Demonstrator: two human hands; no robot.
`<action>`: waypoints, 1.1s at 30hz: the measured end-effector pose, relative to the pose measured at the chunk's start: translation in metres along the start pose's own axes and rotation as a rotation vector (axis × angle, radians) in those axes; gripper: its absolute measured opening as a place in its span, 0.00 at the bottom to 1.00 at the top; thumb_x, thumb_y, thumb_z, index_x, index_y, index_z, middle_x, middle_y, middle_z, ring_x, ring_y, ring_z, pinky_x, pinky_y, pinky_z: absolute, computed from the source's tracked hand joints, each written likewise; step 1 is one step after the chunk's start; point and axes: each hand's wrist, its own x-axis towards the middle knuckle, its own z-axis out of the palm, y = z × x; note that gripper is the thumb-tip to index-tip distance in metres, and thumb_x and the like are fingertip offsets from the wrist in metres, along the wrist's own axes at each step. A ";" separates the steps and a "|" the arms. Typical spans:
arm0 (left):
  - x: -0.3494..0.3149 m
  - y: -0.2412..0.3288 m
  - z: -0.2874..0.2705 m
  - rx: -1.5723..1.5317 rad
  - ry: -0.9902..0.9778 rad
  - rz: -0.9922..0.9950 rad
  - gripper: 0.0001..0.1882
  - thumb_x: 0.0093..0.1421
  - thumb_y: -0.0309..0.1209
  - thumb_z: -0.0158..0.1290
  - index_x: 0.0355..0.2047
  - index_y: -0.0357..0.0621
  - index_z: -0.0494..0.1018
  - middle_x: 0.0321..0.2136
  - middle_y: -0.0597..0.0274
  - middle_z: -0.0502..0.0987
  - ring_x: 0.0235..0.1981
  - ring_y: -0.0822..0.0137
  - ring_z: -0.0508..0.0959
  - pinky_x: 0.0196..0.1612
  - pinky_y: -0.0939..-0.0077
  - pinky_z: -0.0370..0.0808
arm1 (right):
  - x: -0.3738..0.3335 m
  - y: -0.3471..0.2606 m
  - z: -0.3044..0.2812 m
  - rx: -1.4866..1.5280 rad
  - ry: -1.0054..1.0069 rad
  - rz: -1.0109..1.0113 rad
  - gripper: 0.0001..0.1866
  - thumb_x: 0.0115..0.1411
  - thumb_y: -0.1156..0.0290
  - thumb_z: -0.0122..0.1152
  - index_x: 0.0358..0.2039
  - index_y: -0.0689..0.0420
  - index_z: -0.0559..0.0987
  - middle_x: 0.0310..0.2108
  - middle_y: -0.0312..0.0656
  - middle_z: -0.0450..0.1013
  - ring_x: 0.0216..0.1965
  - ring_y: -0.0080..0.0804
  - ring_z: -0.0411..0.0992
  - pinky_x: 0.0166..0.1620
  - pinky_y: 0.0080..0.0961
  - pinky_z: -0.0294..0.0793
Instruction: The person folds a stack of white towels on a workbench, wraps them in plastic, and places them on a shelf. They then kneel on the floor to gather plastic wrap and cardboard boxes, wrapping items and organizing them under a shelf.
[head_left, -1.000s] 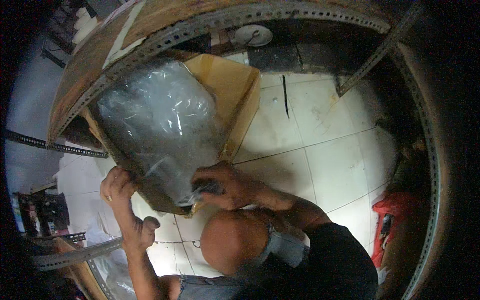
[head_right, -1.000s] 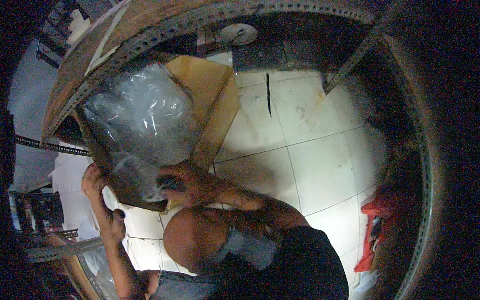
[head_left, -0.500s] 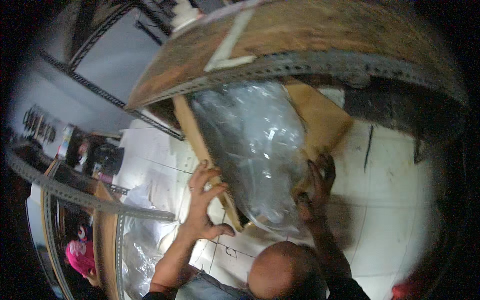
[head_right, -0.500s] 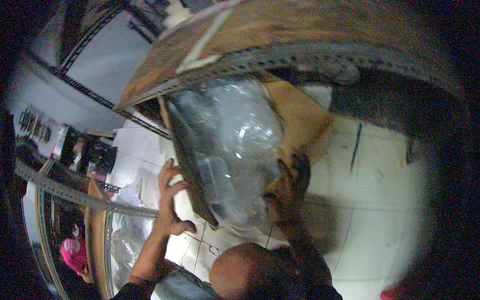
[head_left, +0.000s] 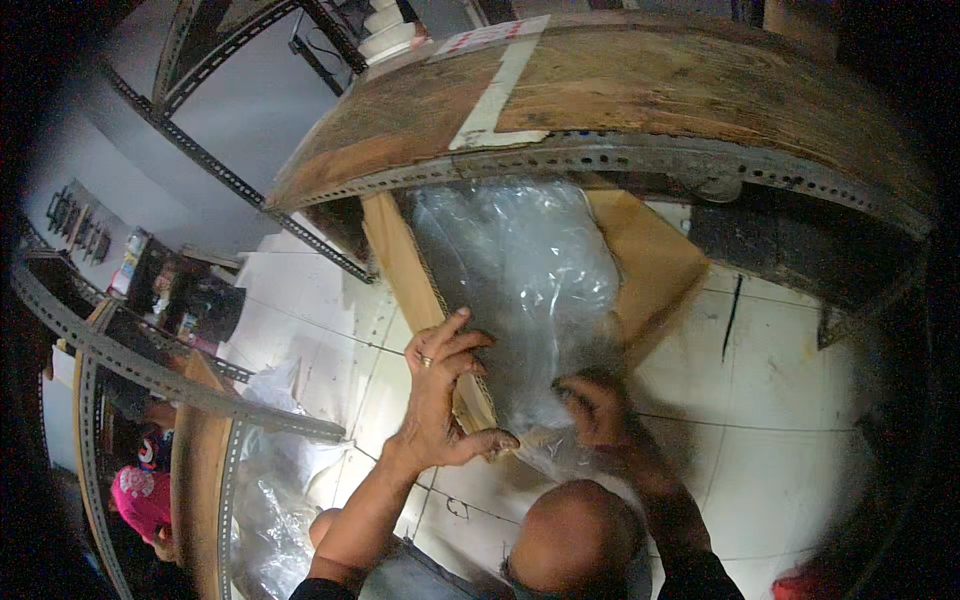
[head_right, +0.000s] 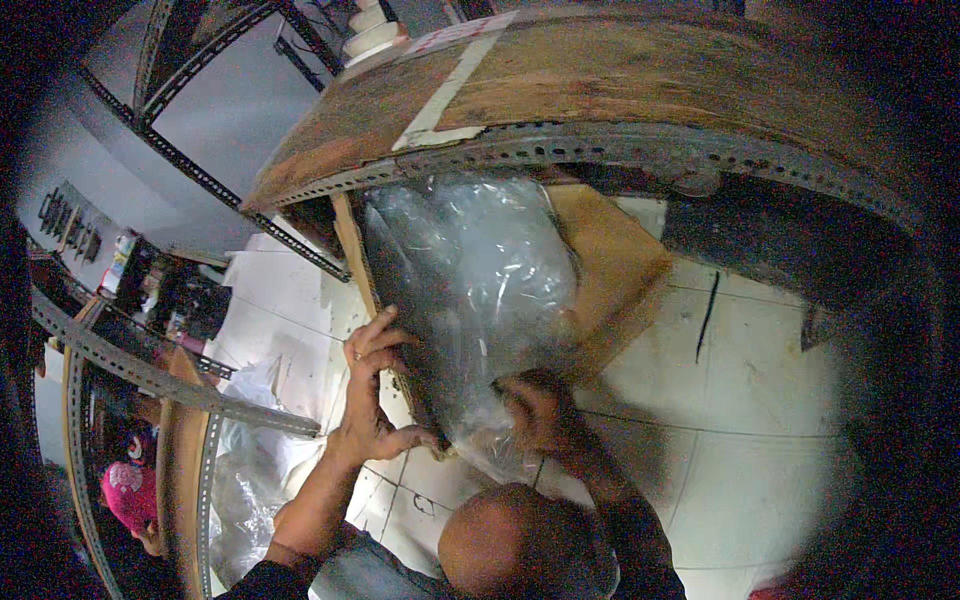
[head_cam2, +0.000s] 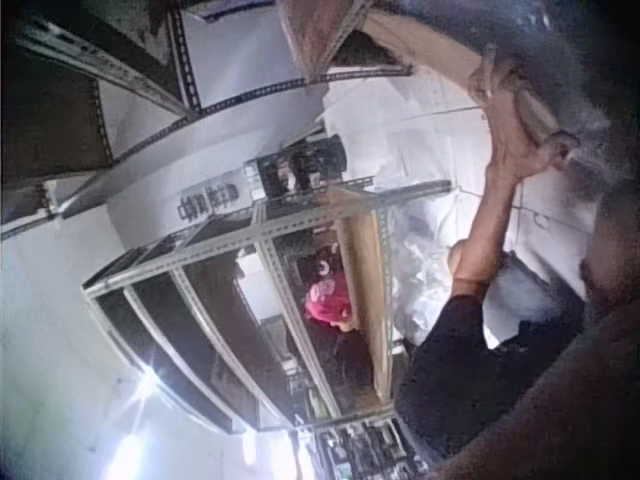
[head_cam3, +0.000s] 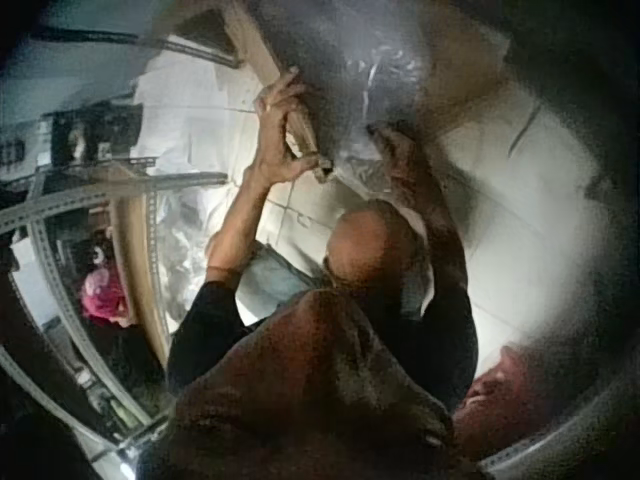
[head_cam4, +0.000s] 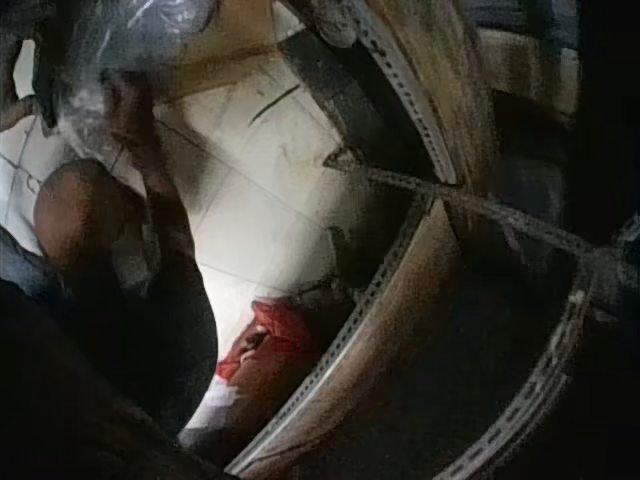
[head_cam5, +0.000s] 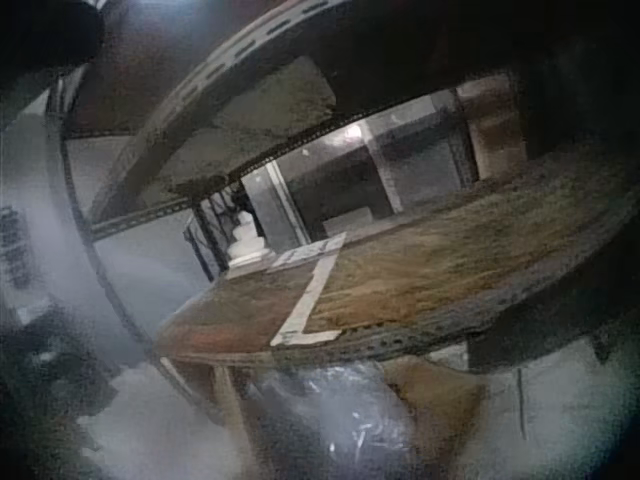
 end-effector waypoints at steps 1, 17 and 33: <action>-0.004 0.001 0.000 -0.007 0.004 -0.008 0.41 0.41 0.59 0.68 0.46 0.47 0.64 0.50 0.49 0.73 0.65 0.46 0.61 0.59 0.49 0.49 | -0.006 0.005 0.005 -0.034 0.105 0.009 0.20 0.45 0.66 0.68 0.39 0.58 0.77 0.38 0.49 0.73 0.38 0.48 0.73 0.43 0.40 0.72; 0.000 0.007 -0.022 -0.018 0.009 0.017 0.34 0.37 0.44 0.66 0.41 0.39 0.67 0.45 0.47 0.71 0.50 0.48 0.68 0.57 0.54 0.56 | -0.055 -0.013 -0.153 0.244 1.521 0.287 0.15 0.66 0.65 0.51 0.48 0.60 0.75 0.45 0.46 0.75 0.41 0.40 0.75 0.46 0.38 0.78; -0.008 0.014 -0.047 0.017 0.005 0.023 0.33 0.37 0.42 0.68 0.41 0.40 0.67 0.44 0.49 0.71 0.51 0.50 0.69 0.55 0.57 0.58 | 0.076 -0.016 0.059 -0.555 -0.998 -0.301 0.12 0.56 0.69 0.54 0.34 0.62 0.82 0.34 0.53 0.79 0.36 0.41 0.77 0.45 0.37 0.75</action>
